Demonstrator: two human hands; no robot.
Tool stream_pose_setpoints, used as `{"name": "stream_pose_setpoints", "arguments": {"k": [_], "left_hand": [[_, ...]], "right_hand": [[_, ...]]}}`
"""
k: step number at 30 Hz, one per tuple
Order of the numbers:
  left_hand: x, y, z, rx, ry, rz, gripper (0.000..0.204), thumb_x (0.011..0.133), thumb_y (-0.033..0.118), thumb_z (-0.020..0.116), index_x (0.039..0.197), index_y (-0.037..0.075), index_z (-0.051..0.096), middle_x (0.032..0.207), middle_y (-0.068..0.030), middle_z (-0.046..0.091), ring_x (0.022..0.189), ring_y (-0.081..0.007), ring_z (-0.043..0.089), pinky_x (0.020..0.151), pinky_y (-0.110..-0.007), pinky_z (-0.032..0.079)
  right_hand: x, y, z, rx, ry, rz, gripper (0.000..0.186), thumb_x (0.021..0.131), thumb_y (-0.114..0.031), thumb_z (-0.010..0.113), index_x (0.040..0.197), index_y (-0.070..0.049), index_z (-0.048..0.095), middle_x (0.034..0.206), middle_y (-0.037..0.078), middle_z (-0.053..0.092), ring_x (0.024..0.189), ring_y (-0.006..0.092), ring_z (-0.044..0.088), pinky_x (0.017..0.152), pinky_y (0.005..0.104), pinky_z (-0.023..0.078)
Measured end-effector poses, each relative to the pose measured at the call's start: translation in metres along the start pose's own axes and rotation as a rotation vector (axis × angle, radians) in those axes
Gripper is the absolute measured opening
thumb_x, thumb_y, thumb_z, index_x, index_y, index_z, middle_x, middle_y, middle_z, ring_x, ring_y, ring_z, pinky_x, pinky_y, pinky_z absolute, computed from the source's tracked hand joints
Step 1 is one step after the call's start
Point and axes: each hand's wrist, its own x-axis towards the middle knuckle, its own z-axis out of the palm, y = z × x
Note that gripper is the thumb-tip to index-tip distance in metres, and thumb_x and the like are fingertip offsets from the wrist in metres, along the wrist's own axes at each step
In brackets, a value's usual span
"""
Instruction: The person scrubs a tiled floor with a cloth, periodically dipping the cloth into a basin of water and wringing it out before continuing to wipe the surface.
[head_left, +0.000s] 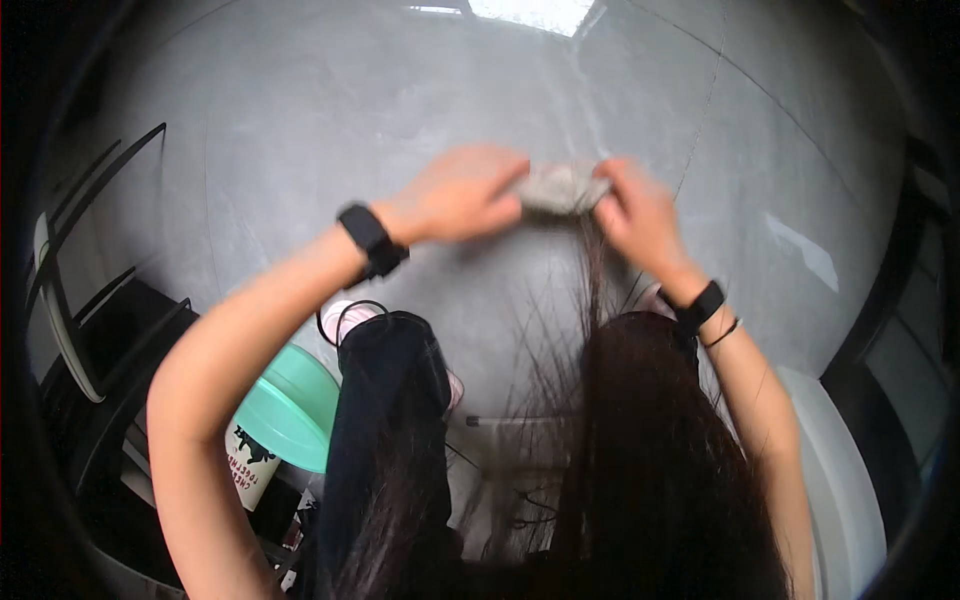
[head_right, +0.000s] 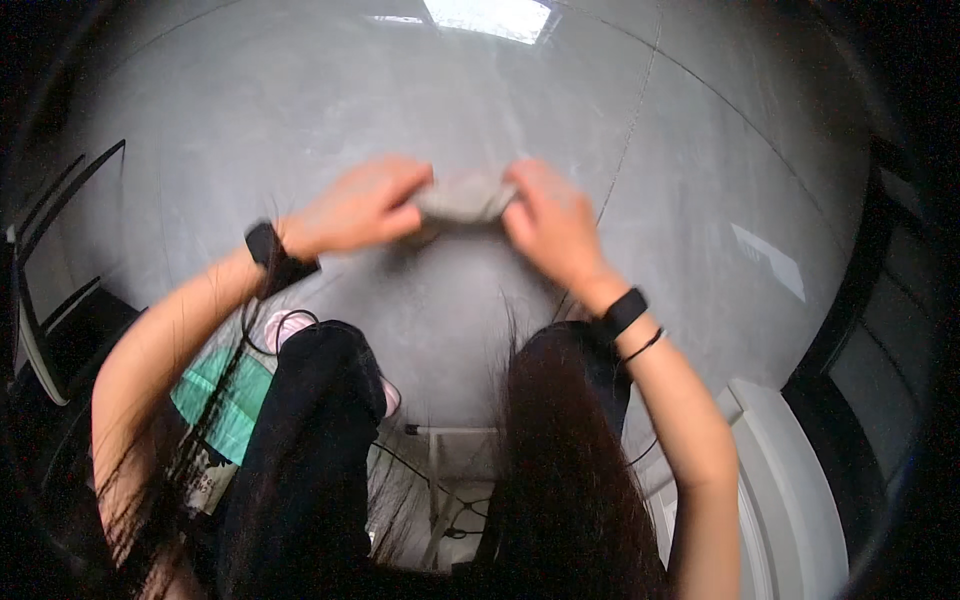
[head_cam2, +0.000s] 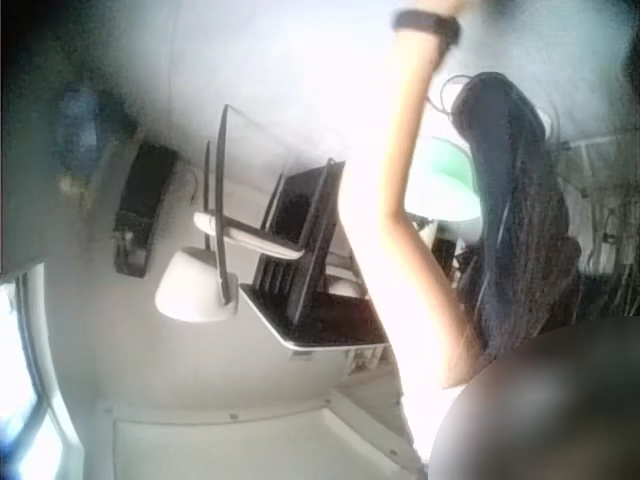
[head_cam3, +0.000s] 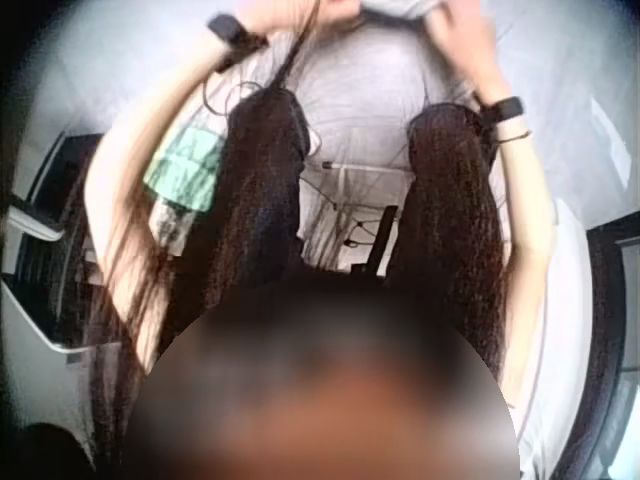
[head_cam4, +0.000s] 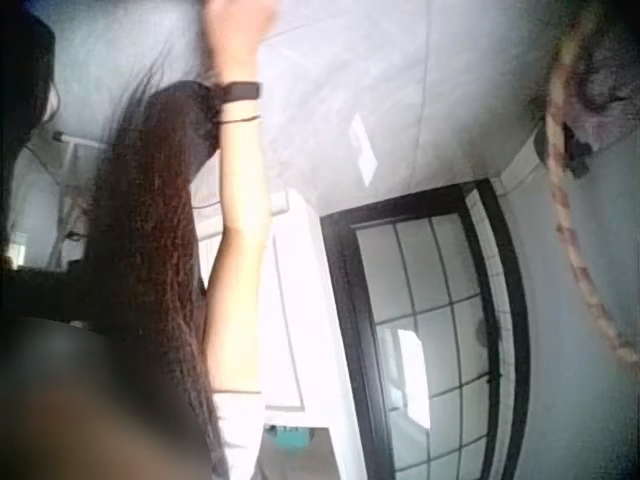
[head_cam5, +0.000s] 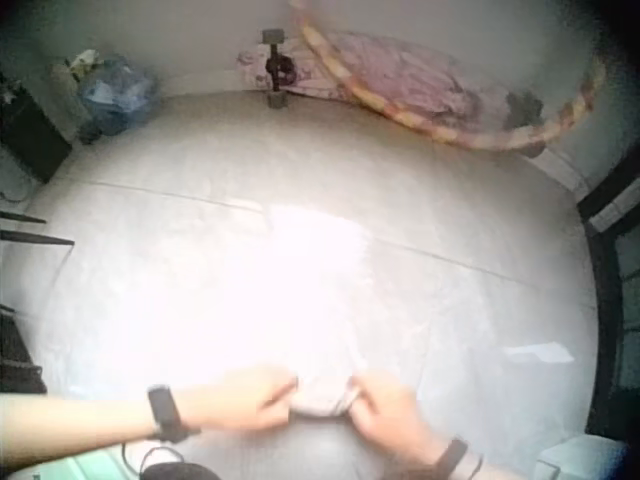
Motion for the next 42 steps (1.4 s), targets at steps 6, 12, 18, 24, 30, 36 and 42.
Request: {"name": "stream_pose_setpoints", "arguments": {"k": [6, 12, 18, 24, 30, 36, 42], "left_hand": [[0.083, -0.05, -0.06, 0.375, 0.357, 0.026, 0.025, 0.083, 0.01, 0.056, 0.108, 0.004, 0.055, 0.097, -0.0188, 0.059, 0.094, -0.0371, 0.057, 0.079, -0.045, 0.048], [0.046, -0.085, -0.005, 0.611, 0.523, -0.063, 0.025, 0.081, 0.01, 0.057, 0.106, 0.011, 0.057, 0.094, -0.0108, 0.059, 0.091, -0.0314, 0.058, 0.077, -0.042, 0.049], [-0.093, -0.048, 0.06, 0.465, 0.224, -0.129, 0.035, 0.078, 0.01, 0.055, 0.113, 0.008, 0.056, 0.094, -0.0083, 0.054, 0.09, -0.0261, 0.055, 0.077, -0.037, 0.048], [-0.145, -0.015, 0.093, -0.018, 0.034, -0.111, 0.039, 0.069, 0.011, 0.067, 0.106, 0.006, 0.055, 0.094, -0.0125, 0.056, 0.091, -0.0325, 0.056, 0.076, -0.043, 0.048], [-0.136, -0.034, 0.029, -0.025, 0.453, -0.177, 0.039, 0.075, 0.018, 0.061, 0.112, 0.005, 0.059, 0.099, -0.0152, 0.06, 0.091, -0.0336, 0.056, 0.082, -0.043, 0.046], [-0.086, -0.083, -0.03, 0.252, 0.595, -0.279, 0.037, 0.082, 0.018, 0.062, 0.117, 0.009, 0.059, 0.101, -0.0129, 0.059, 0.095, -0.0316, 0.058, 0.085, -0.043, 0.047], [-0.144, -0.119, 0.006, 0.377, 0.598, -0.655, 0.048, 0.083, 0.0, 0.057, 0.128, 0.013, 0.053, 0.111, -0.0174, 0.055, 0.104, -0.0364, 0.056, 0.087, -0.045, 0.049]], "right_hand": [[0.108, 0.03, -0.002, -0.259, 0.199, -0.037, 0.033, 0.084, -0.005, 0.053, 0.116, -0.01, 0.057, 0.102, 0.018, 0.057, 0.091, 0.0369, 0.06, 0.073, 0.0457, 0.051], [0.11, -0.011, 0.067, -0.46, 0.07, -0.196, 0.045, 0.082, -0.001, 0.053, 0.126, -0.006, 0.051, 0.104, 0.017, 0.054, 0.095, 0.0362, 0.059, 0.073, 0.0438, 0.053], [0.011, -0.051, 0.114, -0.241, -0.211, -0.477, 0.037, 0.078, -0.004, 0.054, 0.114, 0.004, 0.054, 0.102, 0.016, 0.056, 0.1, 0.0316, 0.059, 0.076, 0.0396, 0.054], [-0.048, -0.058, 0.111, -0.036, -0.461, -0.453, 0.033, 0.075, -0.004, 0.059, 0.108, 0.0, 0.059, 0.104, 0.016, 0.058, 0.1, 0.0322, 0.06, 0.078, 0.0404, 0.054], [0.017, -0.055, 0.062, 0.052, -0.074, -0.233, 0.04, 0.076, 0.0, 0.059, 0.113, -0.013, 0.066, 0.099, 0.015, 0.057, 0.081, 0.0334, 0.062, 0.072, 0.0388, 0.051], [0.119, -0.043, 0.092, -0.27, 0.059, -0.303, 0.049, 0.081, -0.006, 0.06, 0.128, -0.017, 0.056, 0.109, 0.016, 0.055, 0.098, 0.0335, 0.057, 0.079, 0.041, 0.049], [0.139, -0.098, 0.16, -0.511, -0.12, -0.445, 0.06, 0.077, -0.008, 0.059, 0.136, -0.012, 0.048, 0.122, 0.019, 0.052, 0.114, 0.035, 0.05, 0.089, 0.0451, 0.046]]}}
